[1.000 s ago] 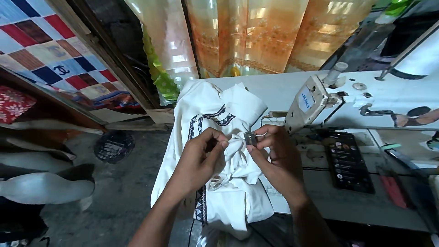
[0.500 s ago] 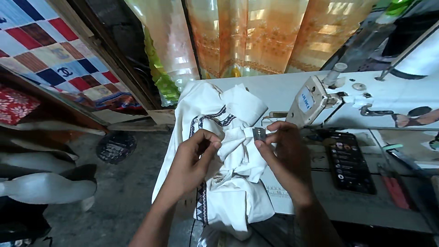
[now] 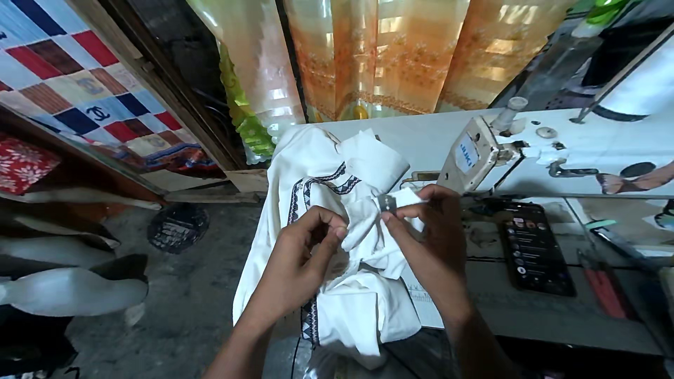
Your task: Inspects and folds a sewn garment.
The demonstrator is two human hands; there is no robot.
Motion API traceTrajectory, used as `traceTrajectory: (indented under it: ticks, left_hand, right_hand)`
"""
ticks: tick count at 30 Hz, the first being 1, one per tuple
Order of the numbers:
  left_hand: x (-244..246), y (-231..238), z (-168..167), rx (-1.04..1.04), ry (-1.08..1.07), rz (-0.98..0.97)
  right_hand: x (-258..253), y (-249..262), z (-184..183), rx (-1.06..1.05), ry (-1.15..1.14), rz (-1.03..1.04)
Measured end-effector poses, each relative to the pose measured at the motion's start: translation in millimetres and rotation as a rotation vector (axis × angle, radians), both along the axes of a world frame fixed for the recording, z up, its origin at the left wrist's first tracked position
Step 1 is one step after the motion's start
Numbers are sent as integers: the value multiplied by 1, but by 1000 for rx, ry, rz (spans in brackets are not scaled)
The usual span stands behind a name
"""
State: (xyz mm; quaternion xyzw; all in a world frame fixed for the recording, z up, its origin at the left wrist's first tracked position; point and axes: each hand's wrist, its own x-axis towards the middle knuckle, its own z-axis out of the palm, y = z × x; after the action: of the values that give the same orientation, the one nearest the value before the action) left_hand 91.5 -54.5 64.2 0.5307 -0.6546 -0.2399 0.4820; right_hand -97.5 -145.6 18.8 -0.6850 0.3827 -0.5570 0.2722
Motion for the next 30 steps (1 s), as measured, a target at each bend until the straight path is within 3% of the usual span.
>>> traceTrajectory:
  ticks: [3,10,15,20,25,27,30]
  left_hand:
    - [4,7,-1,-15,25,26]
    - [1,7,-17,143,250,105]
    - [-8,1,-27,87,268,131]
    - [-8,0,-25,26,265,118]
    - [-13,0,-26,11,285,146]
    - [-16,1,-26,-6,264,137]
    - [-18,5,-25,-45,219,140]
  right_hand:
    - [-6,-6,6,65,20,-26]
    - [-23,10,5,188,-115,231]
    - [-44,23,6,222,-75,224]
    - [-97,38,-9,348,186,-8]
    - [-133,47,-45,709,513,-58]
    - [-135,51,-53,672,557,-94]
    - [-128,54,-52,426,528,-188]
